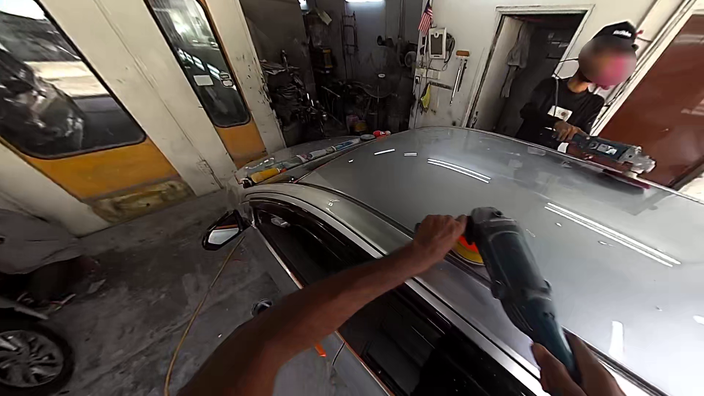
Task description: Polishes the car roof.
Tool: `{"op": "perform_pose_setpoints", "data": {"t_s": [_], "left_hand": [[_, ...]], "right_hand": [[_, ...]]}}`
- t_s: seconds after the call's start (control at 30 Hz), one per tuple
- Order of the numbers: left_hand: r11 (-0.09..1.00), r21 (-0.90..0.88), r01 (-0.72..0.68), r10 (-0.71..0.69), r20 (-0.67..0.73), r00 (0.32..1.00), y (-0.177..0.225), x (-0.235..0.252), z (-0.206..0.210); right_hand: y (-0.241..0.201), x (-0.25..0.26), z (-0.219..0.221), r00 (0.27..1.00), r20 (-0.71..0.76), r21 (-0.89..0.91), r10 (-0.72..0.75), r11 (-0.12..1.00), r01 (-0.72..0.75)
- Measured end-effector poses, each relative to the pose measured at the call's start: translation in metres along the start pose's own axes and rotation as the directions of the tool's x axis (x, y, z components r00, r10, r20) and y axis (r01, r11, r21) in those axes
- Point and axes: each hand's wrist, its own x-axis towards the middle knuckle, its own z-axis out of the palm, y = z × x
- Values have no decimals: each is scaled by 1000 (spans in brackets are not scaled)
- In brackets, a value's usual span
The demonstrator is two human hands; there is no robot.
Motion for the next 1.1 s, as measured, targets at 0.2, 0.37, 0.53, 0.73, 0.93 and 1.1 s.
{"op": "perform_pose_setpoints", "data": {"t_s": [0.2,0.37,0.53,0.73,0.93,1.1], "left_hand": [[987,100,127,-132,46,990,-84,0,-2],[986,141,94,-105,74,992,-89,24,-2],[992,122,-36,21,124,992,-32,52,0],[965,48,-257,248,138,959,83,89,13],[887,-22,-461,457,184,870,219,119,18],[780,-74,-621,624,160,765,328,129,25]], "right_hand": [[-43,60,41,996,87,-16,-15,1000,16],[-51,73,32,995,98,5,34,999,-34],[-17,45,1,998,-9,74,63,995,-62],[35,-14,-46,963,-214,173,167,976,-131],[82,-73,-93,874,-390,272,290,943,-192],[118,-121,-122,766,-512,350,388,909,-226]]}}
